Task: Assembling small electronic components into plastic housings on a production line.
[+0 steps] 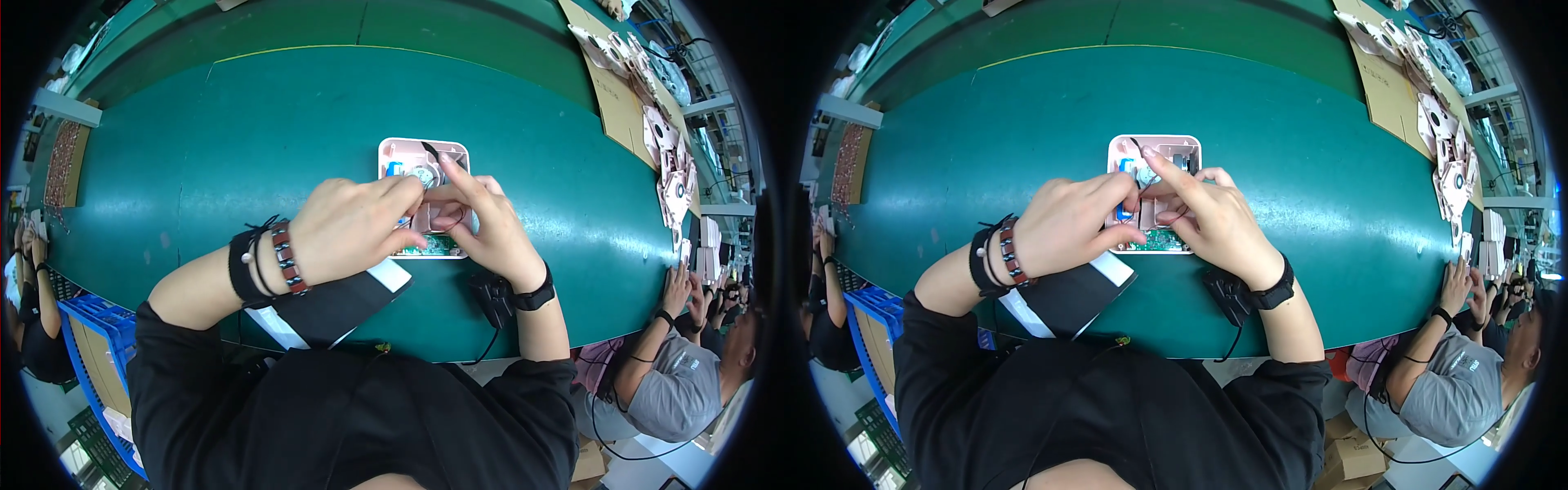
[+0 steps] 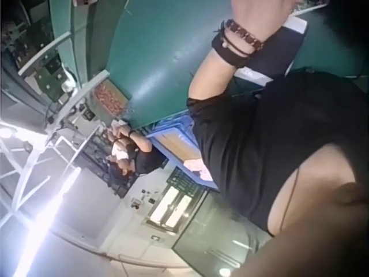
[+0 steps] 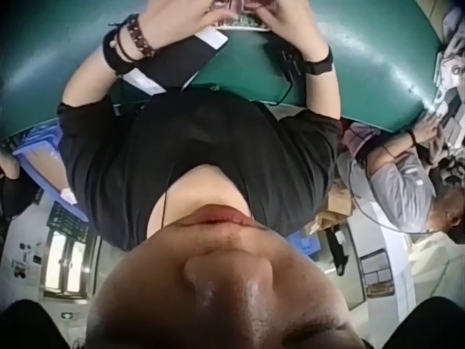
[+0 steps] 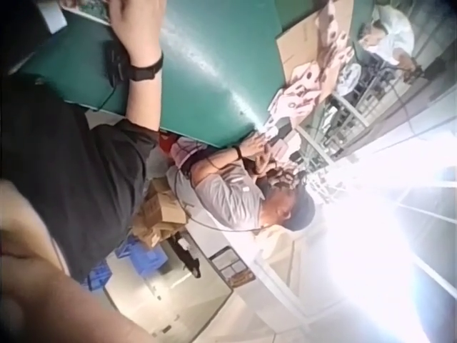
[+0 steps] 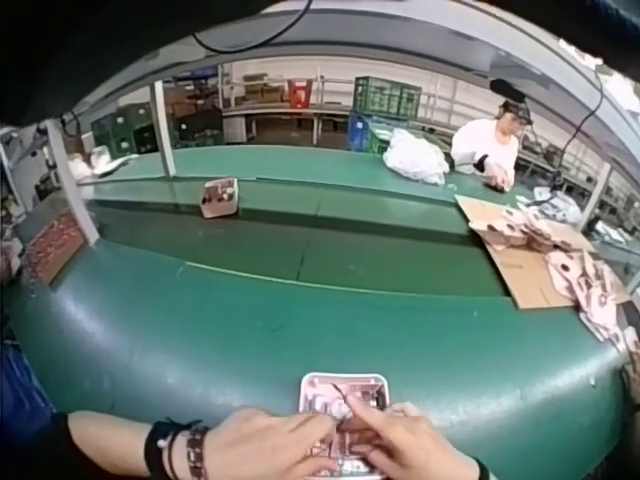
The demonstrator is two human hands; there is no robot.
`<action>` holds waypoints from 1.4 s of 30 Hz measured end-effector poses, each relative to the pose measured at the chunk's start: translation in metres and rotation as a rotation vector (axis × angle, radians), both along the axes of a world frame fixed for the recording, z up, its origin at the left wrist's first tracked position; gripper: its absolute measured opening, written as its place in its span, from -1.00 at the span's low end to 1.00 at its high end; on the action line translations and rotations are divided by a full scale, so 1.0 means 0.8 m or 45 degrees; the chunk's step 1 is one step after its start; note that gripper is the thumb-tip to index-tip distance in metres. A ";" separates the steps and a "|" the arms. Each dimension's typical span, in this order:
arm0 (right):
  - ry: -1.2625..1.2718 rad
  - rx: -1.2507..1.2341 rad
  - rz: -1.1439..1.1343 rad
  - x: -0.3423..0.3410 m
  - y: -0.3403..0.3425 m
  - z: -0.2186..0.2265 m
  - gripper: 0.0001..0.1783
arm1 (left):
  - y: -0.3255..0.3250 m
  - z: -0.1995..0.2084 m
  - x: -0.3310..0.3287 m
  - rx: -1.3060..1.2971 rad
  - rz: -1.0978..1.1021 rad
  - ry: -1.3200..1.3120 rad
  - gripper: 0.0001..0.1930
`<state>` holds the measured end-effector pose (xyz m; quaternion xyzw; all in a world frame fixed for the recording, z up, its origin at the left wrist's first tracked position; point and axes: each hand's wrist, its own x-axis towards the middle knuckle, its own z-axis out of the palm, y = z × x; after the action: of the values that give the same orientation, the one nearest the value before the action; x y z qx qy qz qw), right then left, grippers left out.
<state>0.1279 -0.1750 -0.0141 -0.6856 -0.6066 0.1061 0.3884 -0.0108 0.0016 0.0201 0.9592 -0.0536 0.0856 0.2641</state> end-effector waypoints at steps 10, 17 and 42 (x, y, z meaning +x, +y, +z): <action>0.479 0.060 0.269 0.025 0.005 0.004 -0.05 | -0.003 -0.011 0.003 0.363 -0.025 -0.251 -0.86; 0.172 0.053 0.010 0.009 0.019 0.003 -0.10 | -0.006 -0.019 0.007 -0.071 0.076 -0.134 -0.93; 0.408 0.067 -0.329 -0.008 0.009 -0.007 -0.94 | -0.008 -0.028 0.006 -0.097 0.175 -0.098 -0.92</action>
<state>0.1214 -0.1674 -0.0199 -0.7216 -0.4468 0.1473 0.5079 -0.0058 -0.0049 -0.0027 0.9459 0.0056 0.1422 0.2917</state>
